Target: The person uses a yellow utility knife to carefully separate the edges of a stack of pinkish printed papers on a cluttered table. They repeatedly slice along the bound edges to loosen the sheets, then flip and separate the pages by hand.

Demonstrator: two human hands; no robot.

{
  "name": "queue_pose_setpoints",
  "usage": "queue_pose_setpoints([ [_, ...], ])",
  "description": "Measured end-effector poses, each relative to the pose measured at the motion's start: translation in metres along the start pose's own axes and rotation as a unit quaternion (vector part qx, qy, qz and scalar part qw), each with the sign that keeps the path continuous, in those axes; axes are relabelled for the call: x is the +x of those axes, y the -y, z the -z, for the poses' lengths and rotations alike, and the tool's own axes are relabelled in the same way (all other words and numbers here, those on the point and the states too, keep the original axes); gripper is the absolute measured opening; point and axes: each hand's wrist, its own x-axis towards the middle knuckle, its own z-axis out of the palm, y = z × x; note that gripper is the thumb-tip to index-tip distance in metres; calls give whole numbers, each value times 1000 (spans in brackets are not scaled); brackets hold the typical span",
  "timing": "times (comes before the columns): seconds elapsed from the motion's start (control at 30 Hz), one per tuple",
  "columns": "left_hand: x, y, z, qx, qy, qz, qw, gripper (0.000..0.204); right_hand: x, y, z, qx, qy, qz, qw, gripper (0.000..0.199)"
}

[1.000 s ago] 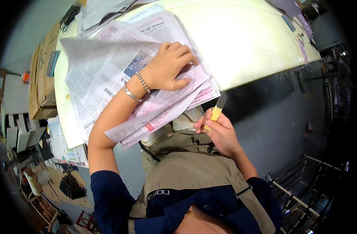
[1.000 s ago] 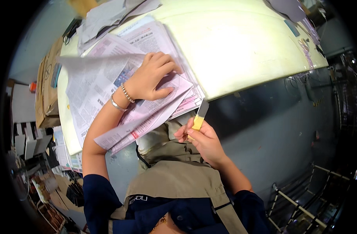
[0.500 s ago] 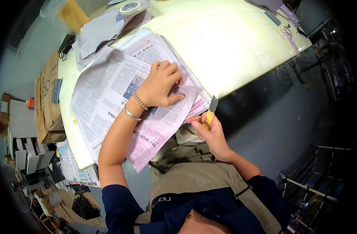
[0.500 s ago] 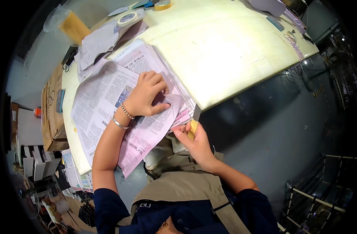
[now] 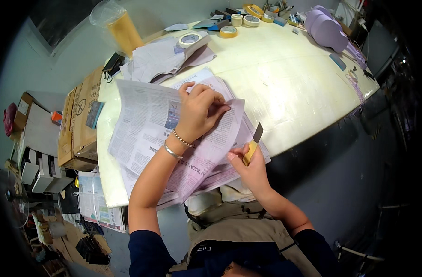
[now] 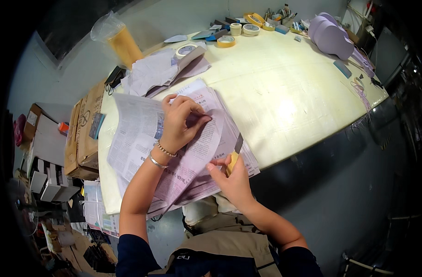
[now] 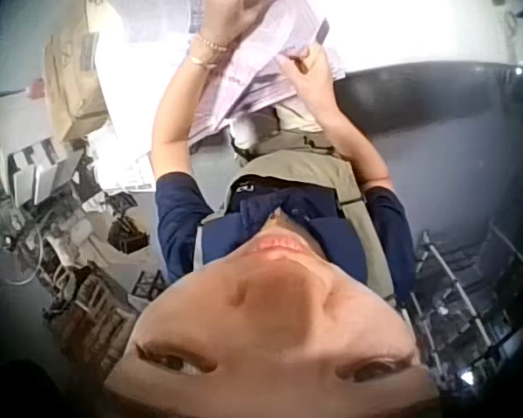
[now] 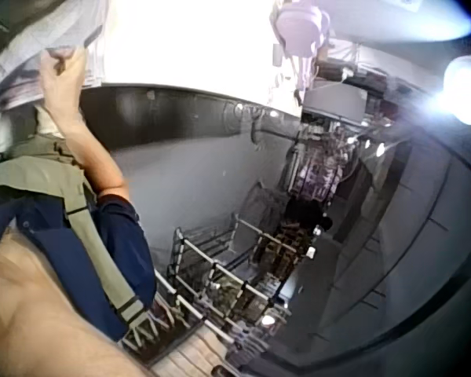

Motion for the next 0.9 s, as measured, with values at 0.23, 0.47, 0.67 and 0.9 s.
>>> queue_pose_setpoints([
  [0.23, 20, 41, 32, 127, -113, 0, 985, 22, 92, 6, -34, -117, 47, 84, 988, 40],
  [0.47, 33, 89, 71, 277, -87, -92, 952, 22, 158, 18, -104, -99, 21, 29, 994, 51],
  [0.67, 59, 140, 76, 282, -151, -54, 946, 17, 197, -34, -109, -124, -32, 72, 989, 36],
  [0.9, 56, 171, 76, 364, -114, -8, 924, 74, 293, -21, -141, -56, -34, 126, 990, 18],
])
